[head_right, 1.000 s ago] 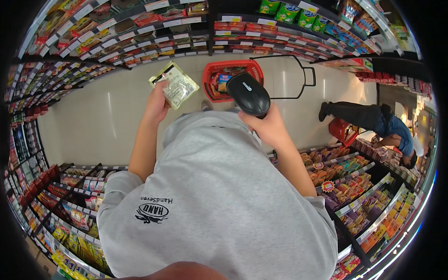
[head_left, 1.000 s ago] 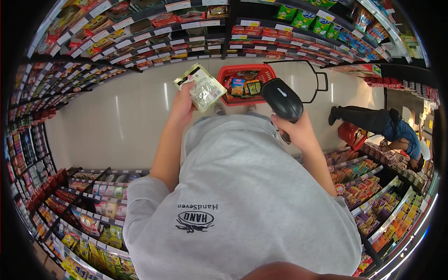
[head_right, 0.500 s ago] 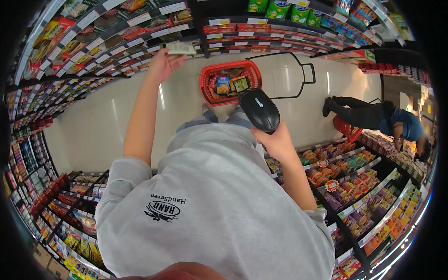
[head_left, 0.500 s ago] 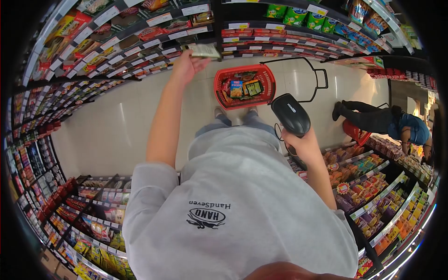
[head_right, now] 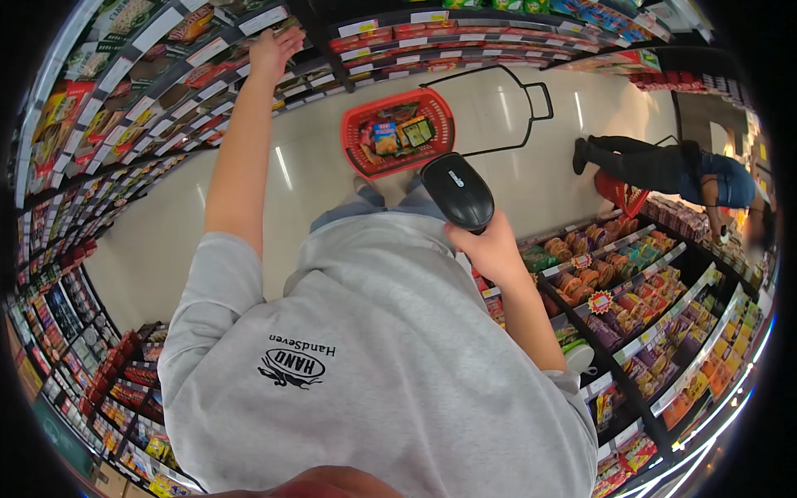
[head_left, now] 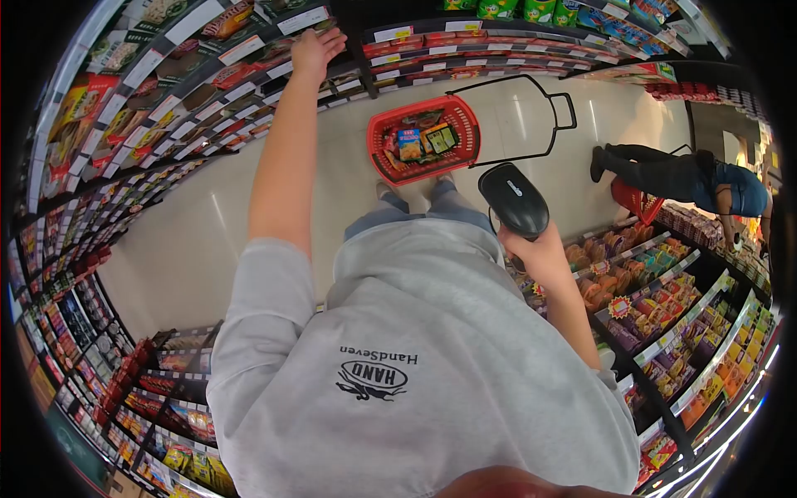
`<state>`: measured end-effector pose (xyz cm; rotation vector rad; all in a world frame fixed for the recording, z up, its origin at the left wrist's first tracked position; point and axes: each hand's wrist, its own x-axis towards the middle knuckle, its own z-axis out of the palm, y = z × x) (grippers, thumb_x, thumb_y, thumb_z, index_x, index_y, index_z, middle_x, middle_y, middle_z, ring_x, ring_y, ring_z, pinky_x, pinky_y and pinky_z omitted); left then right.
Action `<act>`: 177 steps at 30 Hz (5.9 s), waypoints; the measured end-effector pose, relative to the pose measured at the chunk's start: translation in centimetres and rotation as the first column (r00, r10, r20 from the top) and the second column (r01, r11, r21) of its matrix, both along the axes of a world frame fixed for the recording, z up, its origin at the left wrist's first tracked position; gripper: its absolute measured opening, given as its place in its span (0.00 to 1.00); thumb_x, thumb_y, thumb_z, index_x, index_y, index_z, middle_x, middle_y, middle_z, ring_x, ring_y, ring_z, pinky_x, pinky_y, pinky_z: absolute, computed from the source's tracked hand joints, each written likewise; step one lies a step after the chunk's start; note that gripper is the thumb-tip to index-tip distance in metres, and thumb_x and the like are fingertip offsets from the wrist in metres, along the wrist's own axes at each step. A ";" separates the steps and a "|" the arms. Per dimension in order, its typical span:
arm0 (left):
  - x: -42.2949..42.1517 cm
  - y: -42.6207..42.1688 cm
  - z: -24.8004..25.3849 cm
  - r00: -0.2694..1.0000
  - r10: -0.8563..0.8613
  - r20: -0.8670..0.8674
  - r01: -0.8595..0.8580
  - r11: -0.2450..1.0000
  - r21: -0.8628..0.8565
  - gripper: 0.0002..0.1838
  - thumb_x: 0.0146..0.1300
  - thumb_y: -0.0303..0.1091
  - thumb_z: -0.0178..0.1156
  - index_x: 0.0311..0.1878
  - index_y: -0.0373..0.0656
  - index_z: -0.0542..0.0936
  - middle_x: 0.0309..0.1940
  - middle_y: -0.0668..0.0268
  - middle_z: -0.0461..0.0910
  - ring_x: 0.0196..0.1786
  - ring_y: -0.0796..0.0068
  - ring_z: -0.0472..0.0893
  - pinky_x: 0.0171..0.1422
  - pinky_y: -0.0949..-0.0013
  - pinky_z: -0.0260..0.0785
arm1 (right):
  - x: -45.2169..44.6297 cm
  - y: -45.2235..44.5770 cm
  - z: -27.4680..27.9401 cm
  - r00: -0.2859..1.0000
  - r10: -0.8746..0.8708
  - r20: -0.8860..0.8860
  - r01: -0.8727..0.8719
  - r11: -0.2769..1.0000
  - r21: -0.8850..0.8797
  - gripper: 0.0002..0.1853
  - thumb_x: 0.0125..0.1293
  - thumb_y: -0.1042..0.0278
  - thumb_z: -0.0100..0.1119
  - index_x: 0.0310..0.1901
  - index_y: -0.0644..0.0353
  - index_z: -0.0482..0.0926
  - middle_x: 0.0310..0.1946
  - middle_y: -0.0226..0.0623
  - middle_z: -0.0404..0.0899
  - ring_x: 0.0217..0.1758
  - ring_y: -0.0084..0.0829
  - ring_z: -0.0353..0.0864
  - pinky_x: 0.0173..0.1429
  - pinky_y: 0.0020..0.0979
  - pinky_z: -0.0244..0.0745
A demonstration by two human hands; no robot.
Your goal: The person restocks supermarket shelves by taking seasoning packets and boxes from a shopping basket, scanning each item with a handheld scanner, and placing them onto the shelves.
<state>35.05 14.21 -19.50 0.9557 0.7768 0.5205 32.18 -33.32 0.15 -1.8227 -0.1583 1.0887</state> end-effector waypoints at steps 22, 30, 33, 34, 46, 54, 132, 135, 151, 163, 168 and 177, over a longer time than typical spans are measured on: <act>0.4 5.3 -7.2 0.896 -0.293 -0.334 0.407 0.844 0.349 0.26 0.74 0.49 0.47 0.60 0.36 0.77 0.55 0.60 0.81 0.44 0.76 0.83 0.47 0.75 0.74 | -0.1 1.5 -1.0 0.996 -0.047 -0.072 0.039 0.993 -0.109 0.07 0.56 0.73 0.65 0.35 0.62 0.77 0.23 0.25 0.76 0.25 0.17 0.73 0.31 0.25 0.68; 1.6 3.1 -3.8 0.556 0.298 -0.776 0.817 -0.026 0.576 0.27 0.62 0.33 0.55 0.65 0.39 0.71 0.62 0.47 0.73 0.65 0.44 0.69 0.70 0.49 0.60 | -0.1 1.0 -2.0 0.995 -0.015 -0.101 -0.003 0.984 -0.176 0.11 0.56 0.72 0.67 0.40 0.64 0.78 0.29 0.25 0.77 0.30 0.17 0.72 0.36 0.25 0.69; 2.2 3.6 -6.5 0.569 0.296 -0.767 0.802 0.006 0.597 0.28 0.59 0.29 0.53 0.66 0.38 0.70 0.66 0.46 0.68 0.71 0.45 0.62 0.73 0.46 0.55 | 0.1 0.4 -3.3 0.988 -0.022 -0.152 -0.008 0.981 -0.195 0.12 0.56 0.72 0.67 0.40 0.64 0.78 0.30 0.26 0.78 0.32 0.17 0.72 0.38 0.25 0.70; 2.2 4.2 -7.7 0.593 0.338 -0.730 0.798 -0.127 0.589 0.27 0.59 0.28 0.52 0.65 0.37 0.71 0.65 0.45 0.69 0.71 0.45 0.62 0.73 0.46 0.55 | 0.3 0.2 -4.0 0.986 -0.028 -0.167 -0.008 0.978 -0.210 0.12 0.56 0.72 0.67 0.40 0.64 0.78 0.30 0.26 0.78 0.32 0.17 0.72 0.38 0.25 0.70; -6.5 -13.2 -13.7 0.768 0.070 -0.637 0.553 0.429 0.714 0.11 0.63 0.27 0.56 0.47 0.44 0.81 0.37 0.63 0.86 0.40 0.60 0.85 0.49 0.63 0.77 | 4.2 -5.6 -18.5 0.968 -0.082 -0.236 -0.006 0.937 -0.350 0.14 0.56 0.71 0.68 0.43 0.63 0.79 0.33 0.28 0.80 0.36 0.19 0.74 0.43 0.27 0.72; -5.5 -27.1 -37.1 0.453 -0.499 -0.739 0.850 0.492 0.189 0.14 0.66 0.30 0.54 0.54 0.45 0.78 0.45 0.65 0.84 0.48 0.68 0.84 0.52 0.63 0.77 | 8.2 -11.2 -29.5 0.864 -0.279 -0.420 0.026 0.856 -0.516 0.13 0.58 0.76 0.69 0.44 0.63 0.79 0.35 0.26 0.80 0.38 0.17 0.75 0.43 0.26 0.73; -25.0 -20.8 20.7 0.870 -0.274 0.410 0.405 0.872 -0.276 0.19 0.66 0.32 0.60 0.59 0.40 0.74 0.49 0.64 0.80 0.50 0.72 0.82 0.51 0.60 0.79 | -1.3 8.7 7.7 0.958 0.137 0.252 -0.234 0.880 0.413 0.24 0.69 0.63 0.59 0.63 0.63 0.72 0.51 0.45 0.80 0.49 0.32 0.82 0.45 0.31 0.81; -25.7 -20.6 21.8 0.910 -0.100 0.402 0.249 0.907 -0.339 0.21 0.66 0.32 0.59 0.61 0.39 0.72 0.49 0.62 0.80 0.51 0.70 0.83 0.53 0.59 0.78 | -2.8 10.8 7.1 0.971 0.130 0.203 -0.220 0.818 0.531 0.26 0.66 0.71 0.61 0.65 0.63 0.70 0.54 0.45 0.80 0.51 0.31 0.82 0.52 0.33 0.79; -29.7 -22.7 20.1 0.919 -0.165 0.359 0.283 0.908 -0.308 0.24 0.75 0.53 0.45 0.64 0.47 0.70 0.62 0.62 0.74 0.61 0.63 0.75 0.65 0.50 0.66 | -10.0 13.6 7.2 0.745 0.026 0.667 -0.333 0.880 0.338 0.15 0.60 0.80 0.67 0.50 0.66 0.79 0.41 0.35 0.85 0.40 0.22 0.82 0.44 0.25 0.77; -30.1 -21.7 21.2 0.929 -0.019 0.370 0.141 0.942 -0.305 0.19 0.67 0.29 0.55 0.61 0.38 0.72 0.53 0.60 0.80 0.52 0.65 0.82 0.53 0.56 0.77 | -9.8 13.3 6.0 0.460 0.387 0.799 -0.802 0.567 0.187 0.30 0.46 0.75 0.74 0.55 0.65 0.77 0.47 0.44 0.81 0.50 0.44 0.80 0.55 0.36 0.74; -30.6 -20.7 20.3 0.951 0.184 0.247 -0.115 0.956 -0.271 0.21 0.62 0.22 0.60 0.60 0.35 0.73 0.52 0.59 0.80 0.51 0.69 0.82 0.53 0.62 0.79 | -9.6 12.3 6.1 0.687 0.474 0.550 -0.690 0.663 0.290 0.27 0.51 0.72 0.75 0.54 0.65 0.78 0.50 0.39 0.82 0.54 0.29 0.80 0.59 0.32 0.73; -31.2 -19.5 20.9 0.930 0.211 0.301 -0.196 0.977 -0.081 0.22 0.66 0.27 0.62 0.62 0.36 0.71 0.56 0.60 0.78 0.56 0.72 0.80 0.58 0.67 0.75 | -8.9 12.0 6.8 0.778 0.575 0.254 -0.625 0.752 0.212 0.19 0.55 0.73 0.72 0.48 0.65 0.79 0.39 0.34 0.84 0.42 0.23 0.80 0.52 0.29 0.76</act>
